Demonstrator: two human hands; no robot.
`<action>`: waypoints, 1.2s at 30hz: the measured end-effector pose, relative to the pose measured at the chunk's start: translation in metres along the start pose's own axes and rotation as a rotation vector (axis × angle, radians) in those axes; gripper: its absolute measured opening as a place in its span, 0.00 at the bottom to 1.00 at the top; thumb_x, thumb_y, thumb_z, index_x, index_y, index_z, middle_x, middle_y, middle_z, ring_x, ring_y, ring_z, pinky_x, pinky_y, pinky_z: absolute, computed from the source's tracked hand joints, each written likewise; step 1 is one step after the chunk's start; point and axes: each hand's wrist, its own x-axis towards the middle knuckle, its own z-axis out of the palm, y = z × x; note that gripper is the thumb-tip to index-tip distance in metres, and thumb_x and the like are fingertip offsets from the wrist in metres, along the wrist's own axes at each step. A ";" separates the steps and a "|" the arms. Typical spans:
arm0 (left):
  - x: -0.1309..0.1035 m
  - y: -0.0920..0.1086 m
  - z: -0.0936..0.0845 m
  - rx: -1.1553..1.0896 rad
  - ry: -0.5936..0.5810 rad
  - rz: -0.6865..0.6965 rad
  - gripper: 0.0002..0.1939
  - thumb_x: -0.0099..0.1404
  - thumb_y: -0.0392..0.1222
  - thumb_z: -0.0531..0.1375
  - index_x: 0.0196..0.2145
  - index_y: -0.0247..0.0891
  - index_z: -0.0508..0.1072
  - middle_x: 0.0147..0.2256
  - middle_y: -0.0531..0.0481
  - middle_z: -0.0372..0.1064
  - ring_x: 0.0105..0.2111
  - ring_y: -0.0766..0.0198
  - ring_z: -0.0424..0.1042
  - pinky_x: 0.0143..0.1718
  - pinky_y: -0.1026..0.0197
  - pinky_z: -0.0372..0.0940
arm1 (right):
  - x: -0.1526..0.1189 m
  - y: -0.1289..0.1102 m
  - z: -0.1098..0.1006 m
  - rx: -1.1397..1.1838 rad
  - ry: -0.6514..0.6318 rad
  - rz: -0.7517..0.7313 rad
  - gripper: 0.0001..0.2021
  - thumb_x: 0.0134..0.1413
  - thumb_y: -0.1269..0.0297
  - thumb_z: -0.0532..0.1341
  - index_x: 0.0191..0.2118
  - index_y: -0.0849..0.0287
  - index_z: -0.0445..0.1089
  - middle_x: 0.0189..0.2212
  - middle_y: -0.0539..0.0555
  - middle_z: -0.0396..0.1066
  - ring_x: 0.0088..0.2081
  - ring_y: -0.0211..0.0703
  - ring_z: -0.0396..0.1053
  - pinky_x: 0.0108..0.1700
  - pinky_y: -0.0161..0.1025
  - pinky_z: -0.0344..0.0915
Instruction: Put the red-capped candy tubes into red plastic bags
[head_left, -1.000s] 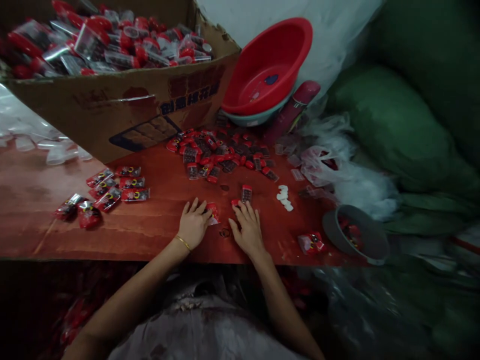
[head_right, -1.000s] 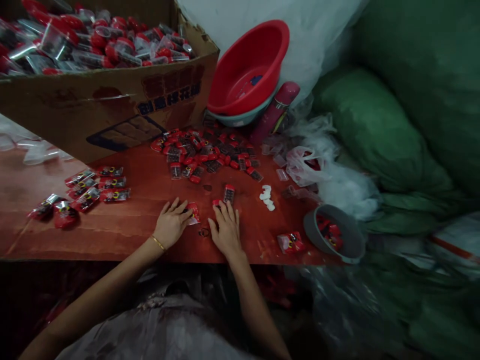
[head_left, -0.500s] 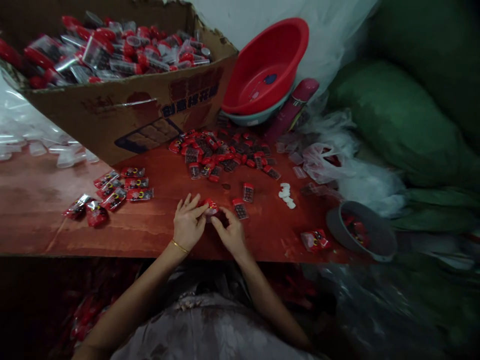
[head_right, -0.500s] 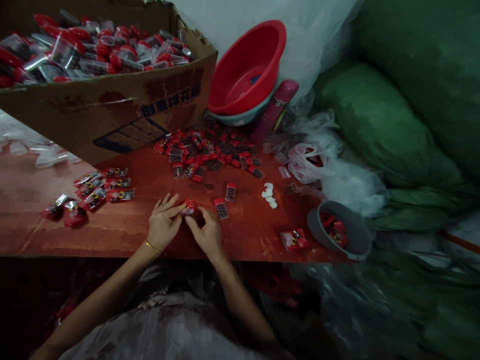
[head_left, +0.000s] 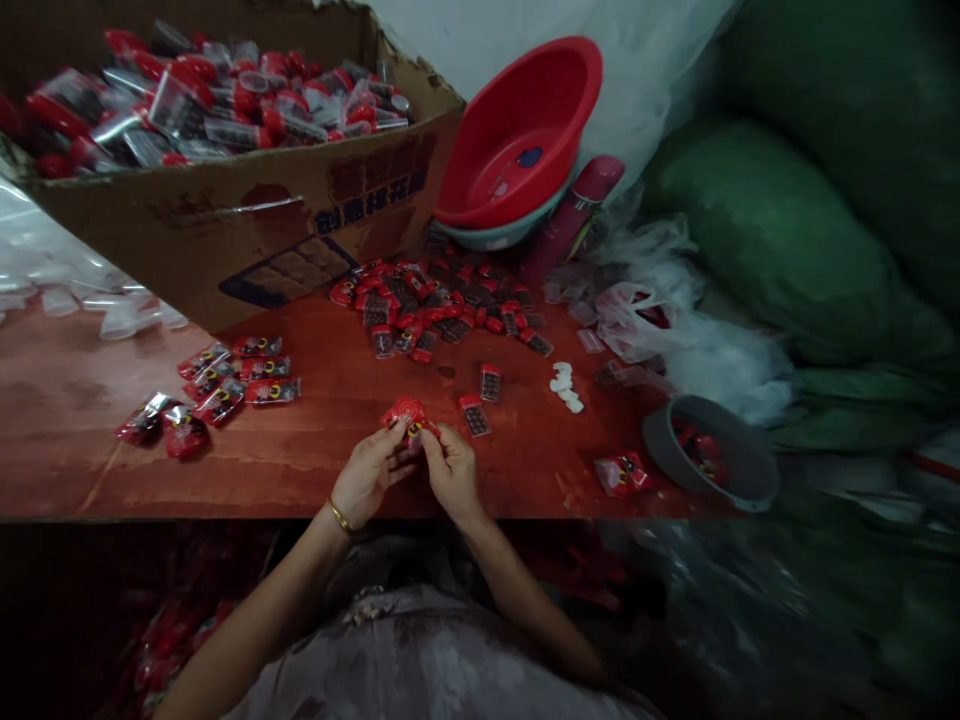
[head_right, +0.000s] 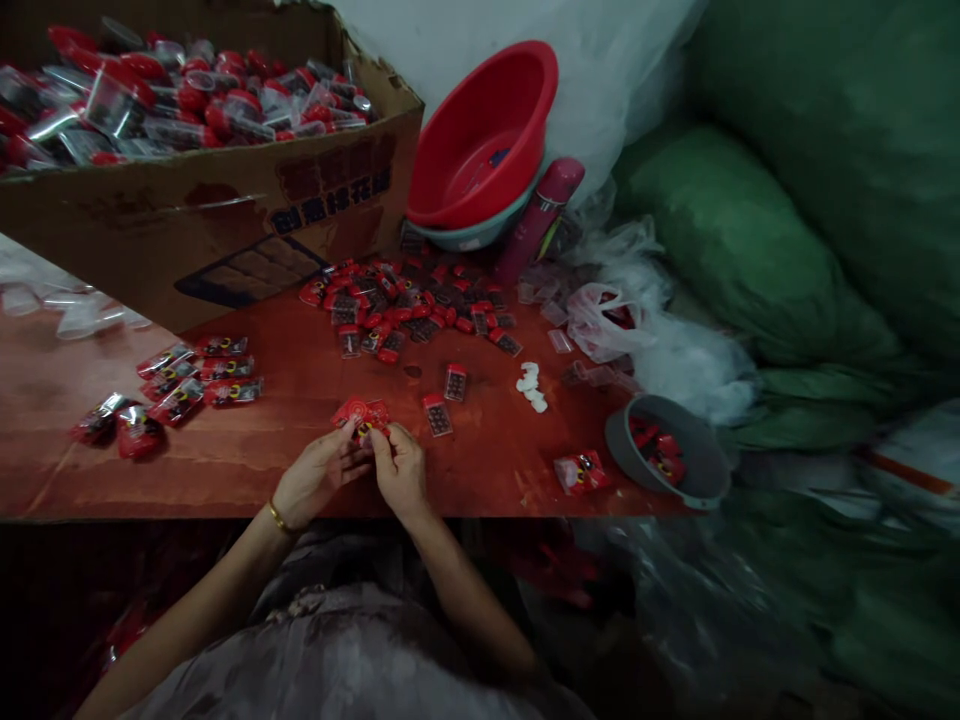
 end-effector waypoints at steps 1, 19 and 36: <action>-0.001 0.001 0.002 -0.006 -0.004 -0.005 0.20 0.40 0.49 0.71 0.30 0.35 0.76 0.28 0.49 0.74 0.28 0.66 0.71 0.30 0.64 0.66 | 0.000 0.000 0.000 -0.004 -0.006 -0.006 0.14 0.59 0.63 0.52 0.24 0.59 0.64 0.22 0.48 0.64 0.25 0.35 0.61 0.30 0.32 0.58; 0.013 0.012 0.005 0.005 0.086 -0.004 0.22 0.38 0.52 0.71 0.25 0.33 0.73 0.22 0.51 0.71 0.22 0.68 0.70 0.24 0.66 0.64 | 0.016 0.050 -0.071 -0.862 -0.059 0.046 0.16 0.54 0.66 0.53 0.48 0.63 0.67 0.42 0.64 0.71 0.41 0.53 0.66 0.43 0.48 0.61; -0.001 0.004 0.012 0.151 0.050 0.186 0.21 0.36 0.54 0.71 0.22 0.32 0.75 0.22 0.51 0.72 0.22 0.70 0.67 0.27 0.66 0.62 | -0.019 -0.015 -0.072 0.159 -0.298 0.274 0.09 0.48 0.63 0.57 0.34 0.60 0.70 0.20 0.46 0.63 0.19 0.32 0.58 0.20 0.29 0.55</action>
